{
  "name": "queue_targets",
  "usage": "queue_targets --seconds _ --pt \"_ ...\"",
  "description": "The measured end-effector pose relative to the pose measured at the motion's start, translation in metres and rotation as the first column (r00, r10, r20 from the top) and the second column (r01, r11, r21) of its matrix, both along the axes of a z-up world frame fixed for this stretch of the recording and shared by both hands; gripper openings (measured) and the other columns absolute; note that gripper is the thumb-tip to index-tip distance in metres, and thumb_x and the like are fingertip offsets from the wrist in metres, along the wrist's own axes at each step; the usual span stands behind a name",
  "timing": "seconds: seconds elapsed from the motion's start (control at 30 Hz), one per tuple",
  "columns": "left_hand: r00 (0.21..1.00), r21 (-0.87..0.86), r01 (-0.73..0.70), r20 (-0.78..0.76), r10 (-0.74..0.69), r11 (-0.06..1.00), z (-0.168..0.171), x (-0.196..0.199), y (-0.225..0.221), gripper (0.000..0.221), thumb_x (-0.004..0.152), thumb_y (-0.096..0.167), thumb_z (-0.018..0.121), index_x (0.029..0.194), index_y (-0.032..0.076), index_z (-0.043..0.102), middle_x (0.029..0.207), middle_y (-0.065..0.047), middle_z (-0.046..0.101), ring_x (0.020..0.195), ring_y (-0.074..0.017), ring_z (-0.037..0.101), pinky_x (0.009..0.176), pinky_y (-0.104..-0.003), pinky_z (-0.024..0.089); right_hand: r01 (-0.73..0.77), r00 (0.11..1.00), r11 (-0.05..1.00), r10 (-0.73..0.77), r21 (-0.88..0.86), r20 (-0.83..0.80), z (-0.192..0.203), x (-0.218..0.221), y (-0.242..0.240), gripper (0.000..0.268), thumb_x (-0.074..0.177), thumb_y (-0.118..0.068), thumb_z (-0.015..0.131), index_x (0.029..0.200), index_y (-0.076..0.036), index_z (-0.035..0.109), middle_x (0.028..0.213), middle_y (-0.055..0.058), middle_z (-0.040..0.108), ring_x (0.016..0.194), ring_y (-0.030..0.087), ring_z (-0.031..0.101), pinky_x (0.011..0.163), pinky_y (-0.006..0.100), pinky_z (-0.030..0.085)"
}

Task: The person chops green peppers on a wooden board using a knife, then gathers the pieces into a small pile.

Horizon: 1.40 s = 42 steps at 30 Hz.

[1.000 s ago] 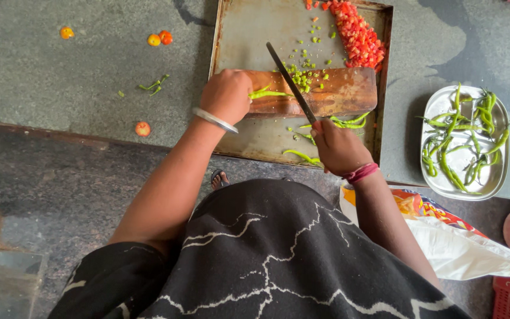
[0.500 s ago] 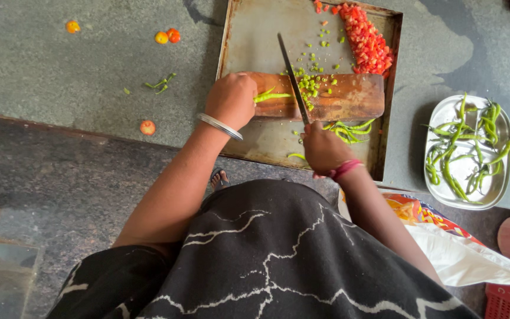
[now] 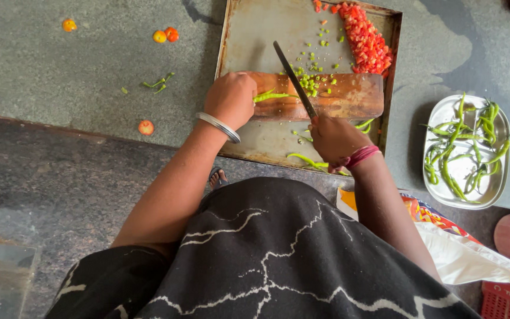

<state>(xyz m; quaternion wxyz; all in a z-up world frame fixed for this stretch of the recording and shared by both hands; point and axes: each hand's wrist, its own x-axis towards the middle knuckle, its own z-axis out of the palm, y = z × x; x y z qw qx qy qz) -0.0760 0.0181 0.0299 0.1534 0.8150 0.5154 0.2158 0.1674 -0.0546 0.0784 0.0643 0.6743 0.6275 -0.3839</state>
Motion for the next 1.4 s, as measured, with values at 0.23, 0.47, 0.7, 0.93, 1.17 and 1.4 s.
queue_targets --seconds 0.23,0.47,0.7,0.93,1.17,1.4 --pt "0.999 -0.010 0.016 0.049 -0.015 1.000 -0.002 -0.001 0.002 0.006 0.075 0.002 0.072 0.073 0.006 0.075 0.085 -0.017 0.073 0.081 -0.0383 0.071 0.075 -0.048 0.057 -0.391 0.920 0.591 0.239 0.706 0.310 -0.095 -0.007 0.017 0.021 0.102 -0.018 0.050 0.096 -0.001 0.060 0.089 0.026 0.065 0.060 0.039 0.068 0.051 0.046 0.056" --pt "1.000 -0.035 0.010 0.026 -0.009 0.999 -0.002 -0.002 0.002 0.005 0.073 0.002 0.072 0.072 0.007 0.075 0.085 -0.017 0.073 0.083 -0.0371 0.071 0.076 -0.047 0.057 0.110 0.993 0.956 -0.096 0.271 -0.064 -0.035 -0.003 0.010 0.030 0.104 -0.026 0.045 0.106 0.003 0.054 0.073 0.027 0.065 0.061 0.043 0.071 0.062 0.055 0.059" --pt "0.998 0.004 -0.032 -0.046 0.032 0.999 -0.004 0.003 0.000 0.002 0.073 0.003 0.072 0.072 0.004 0.073 0.088 -0.018 0.072 0.082 -0.0387 0.071 0.073 -0.048 0.057 0.034 0.997 0.818 -0.067 0.574 0.036 -0.053 -0.018 -0.018 0.029 0.108 -0.032 0.051 0.107 -0.004 0.050 0.074 0.028 0.067 0.070 0.052 0.064 0.063 0.064 0.048" --pt "0.998 -0.043 -0.018 -0.068 0.015 0.999 -0.002 0.003 0.001 0.000 0.074 0.005 0.073 0.074 0.005 0.073 0.090 -0.018 0.072 0.086 -0.0385 0.071 0.076 -0.048 0.057 0.036 0.998 0.811 -0.064 0.584 0.028 -0.060 -0.021 -0.020 0.029 0.107 -0.034 0.050 0.107 -0.005 0.050 0.077 0.027 0.069 0.071 0.051 0.065 0.064 0.062 0.050" --pt "0.997 -0.004 -0.004 -0.077 0.003 1.000 -0.003 0.003 -0.001 0.007 0.071 0.005 0.074 0.077 0.002 0.073 0.096 -0.018 0.072 0.092 -0.0385 0.070 0.080 -0.047 0.057 0.074 0.992 0.835 -0.117 0.545 0.045 -0.057 -0.018 -0.019 0.029 0.109 -0.035 0.049 0.108 -0.006 0.050 0.076 0.027 0.068 0.073 0.051 0.065 0.066 0.063 0.049" --pt "0.998 0.016 -0.023 -0.050 0.023 1.000 0.004 0.008 -0.006 0.015 0.079 0.003 0.074 0.094 0.003 0.073 0.107 -0.015 0.071 0.101 -0.0363 0.067 0.086 -0.046 0.054 0.040 0.997 0.853 -0.069 0.521 0.036 -0.069 -0.018 -0.018 0.030 0.106 -0.035 0.051 0.109 -0.006 0.048 0.077 0.026 0.069 0.072 0.051 0.066 0.062 0.063 0.049"
